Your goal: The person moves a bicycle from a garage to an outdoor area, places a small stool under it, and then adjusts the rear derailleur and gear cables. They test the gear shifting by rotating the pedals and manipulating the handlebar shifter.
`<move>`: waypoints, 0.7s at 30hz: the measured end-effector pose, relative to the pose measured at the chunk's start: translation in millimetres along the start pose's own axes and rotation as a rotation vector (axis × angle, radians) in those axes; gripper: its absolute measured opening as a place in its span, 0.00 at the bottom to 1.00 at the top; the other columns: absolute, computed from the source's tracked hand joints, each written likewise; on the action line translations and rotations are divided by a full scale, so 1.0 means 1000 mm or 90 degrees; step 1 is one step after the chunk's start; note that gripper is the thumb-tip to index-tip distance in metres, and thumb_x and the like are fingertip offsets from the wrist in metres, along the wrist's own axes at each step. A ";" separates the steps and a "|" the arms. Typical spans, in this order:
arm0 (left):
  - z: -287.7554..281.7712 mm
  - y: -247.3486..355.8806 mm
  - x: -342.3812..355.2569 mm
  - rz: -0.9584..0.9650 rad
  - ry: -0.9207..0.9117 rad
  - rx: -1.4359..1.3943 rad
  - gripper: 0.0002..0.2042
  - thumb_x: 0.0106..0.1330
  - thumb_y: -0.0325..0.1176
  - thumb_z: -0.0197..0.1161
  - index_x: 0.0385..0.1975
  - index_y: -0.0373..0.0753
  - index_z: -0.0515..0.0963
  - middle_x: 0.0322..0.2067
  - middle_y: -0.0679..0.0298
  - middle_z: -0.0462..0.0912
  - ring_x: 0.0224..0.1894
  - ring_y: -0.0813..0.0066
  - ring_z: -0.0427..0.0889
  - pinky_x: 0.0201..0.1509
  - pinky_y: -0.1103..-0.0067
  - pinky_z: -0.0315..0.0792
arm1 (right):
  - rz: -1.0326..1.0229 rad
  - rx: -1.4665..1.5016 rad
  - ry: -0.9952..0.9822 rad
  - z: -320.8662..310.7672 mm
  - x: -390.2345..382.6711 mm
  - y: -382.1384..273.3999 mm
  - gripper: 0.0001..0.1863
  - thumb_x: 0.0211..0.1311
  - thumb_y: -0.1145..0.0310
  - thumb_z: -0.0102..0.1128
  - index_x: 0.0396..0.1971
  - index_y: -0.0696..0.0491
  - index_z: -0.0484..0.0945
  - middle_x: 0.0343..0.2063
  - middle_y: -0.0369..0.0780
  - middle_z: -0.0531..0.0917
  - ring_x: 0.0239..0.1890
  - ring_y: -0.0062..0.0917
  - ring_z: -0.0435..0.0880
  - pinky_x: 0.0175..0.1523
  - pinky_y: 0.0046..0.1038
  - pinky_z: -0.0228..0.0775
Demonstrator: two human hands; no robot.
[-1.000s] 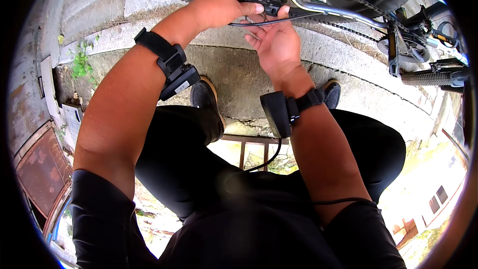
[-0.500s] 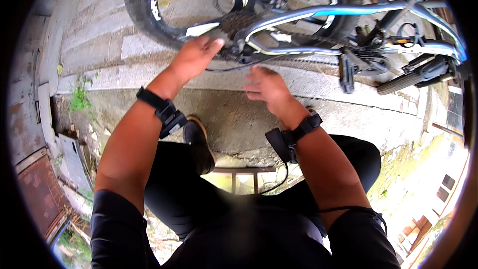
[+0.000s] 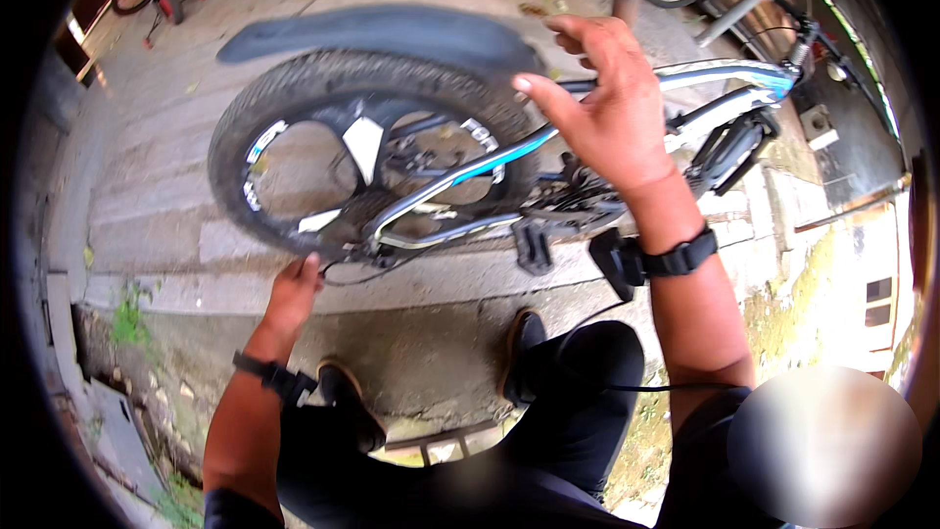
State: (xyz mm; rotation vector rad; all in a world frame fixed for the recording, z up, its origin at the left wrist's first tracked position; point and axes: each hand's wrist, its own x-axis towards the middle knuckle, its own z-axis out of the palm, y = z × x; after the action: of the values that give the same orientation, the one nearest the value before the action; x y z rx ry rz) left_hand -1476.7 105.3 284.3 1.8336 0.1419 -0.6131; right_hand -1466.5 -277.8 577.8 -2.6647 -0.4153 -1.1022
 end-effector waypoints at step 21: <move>0.131 -0.033 -0.050 -0.192 0.031 -0.455 0.12 0.72 0.43 0.63 0.47 0.43 0.76 0.44 0.65 0.85 0.45 0.74 0.83 0.45 0.77 0.73 | 0.445 0.245 0.108 0.037 0.080 0.087 0.27 0.67 0.46 0.61 0.16 0.50 0.71 0.09 0.34 0.71 0.09 0.21 0.68 0.16 0.27 0.58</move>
State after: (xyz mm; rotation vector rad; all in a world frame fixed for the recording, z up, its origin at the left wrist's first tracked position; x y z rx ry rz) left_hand -1577.0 7.7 250.4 1.1382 0.6002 -0.6213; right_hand -1358.1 -333.8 600.6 -2.0858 0.2959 -0.8913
